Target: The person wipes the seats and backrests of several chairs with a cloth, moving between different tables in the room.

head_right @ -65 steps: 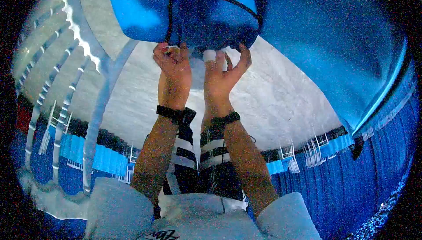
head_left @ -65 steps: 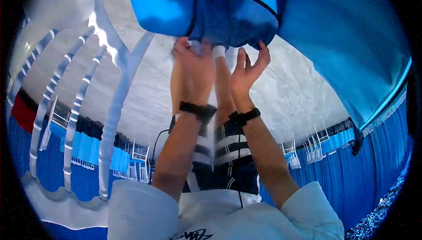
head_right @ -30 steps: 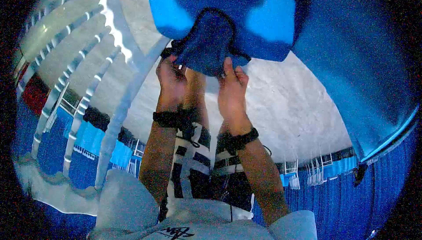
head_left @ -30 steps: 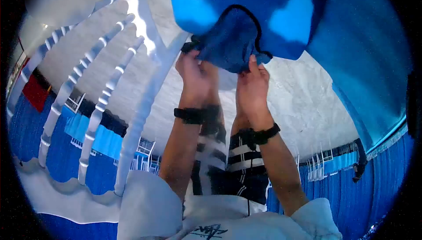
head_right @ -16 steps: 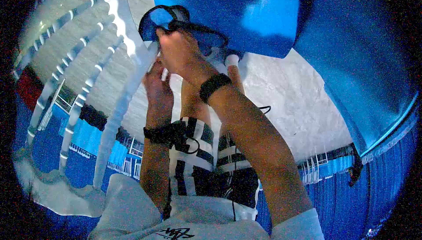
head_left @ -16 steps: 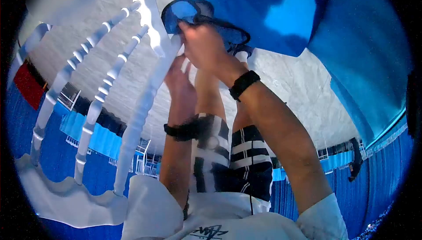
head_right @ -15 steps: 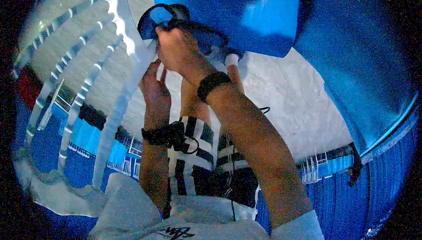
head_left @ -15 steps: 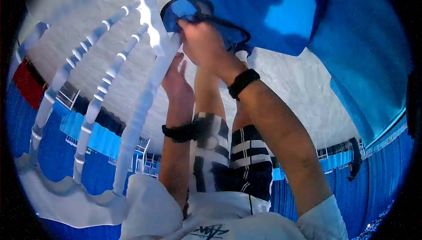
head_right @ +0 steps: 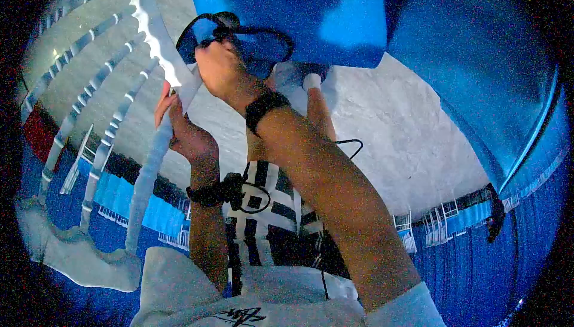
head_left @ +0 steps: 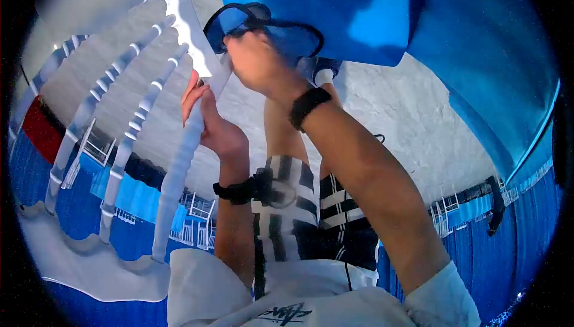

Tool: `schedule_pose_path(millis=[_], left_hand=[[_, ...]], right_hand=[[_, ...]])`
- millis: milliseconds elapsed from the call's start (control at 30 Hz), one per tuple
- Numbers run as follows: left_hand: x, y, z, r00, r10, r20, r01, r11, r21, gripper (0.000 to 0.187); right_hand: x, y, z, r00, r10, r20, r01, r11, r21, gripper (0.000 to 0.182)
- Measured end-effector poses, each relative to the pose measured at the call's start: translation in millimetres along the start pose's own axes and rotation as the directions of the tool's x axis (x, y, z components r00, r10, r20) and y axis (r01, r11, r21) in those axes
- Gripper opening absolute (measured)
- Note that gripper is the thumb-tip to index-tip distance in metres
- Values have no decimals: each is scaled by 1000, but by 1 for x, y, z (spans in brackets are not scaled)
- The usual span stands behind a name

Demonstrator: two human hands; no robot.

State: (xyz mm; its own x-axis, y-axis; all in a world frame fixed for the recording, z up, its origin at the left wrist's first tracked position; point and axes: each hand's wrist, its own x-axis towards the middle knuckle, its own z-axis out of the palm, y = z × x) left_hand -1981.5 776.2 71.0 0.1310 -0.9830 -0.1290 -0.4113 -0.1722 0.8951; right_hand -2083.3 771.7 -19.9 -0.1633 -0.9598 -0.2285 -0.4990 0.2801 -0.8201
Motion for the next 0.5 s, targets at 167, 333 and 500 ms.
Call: schedule_pose_path(millis=[167, 333, 500], left_hand=[[1, -2, 1, 998, 57, -8, -57, 998, 23, 10], [0, -9, 0, 996, 84, -12, -84, 996, 12, 10], [2, -9, 1, 991, 131, -1, -131, 991, -8, 9]], right_hand=[[-18, -8, -7, 971, 238, -30, -227, 951, 210, 24], [-34, -14, -35, 966, 249, 73, -259, 910, 323, 22], [-51, -14, -18, 935, 354, 20, -330, 850, 411, 17]])
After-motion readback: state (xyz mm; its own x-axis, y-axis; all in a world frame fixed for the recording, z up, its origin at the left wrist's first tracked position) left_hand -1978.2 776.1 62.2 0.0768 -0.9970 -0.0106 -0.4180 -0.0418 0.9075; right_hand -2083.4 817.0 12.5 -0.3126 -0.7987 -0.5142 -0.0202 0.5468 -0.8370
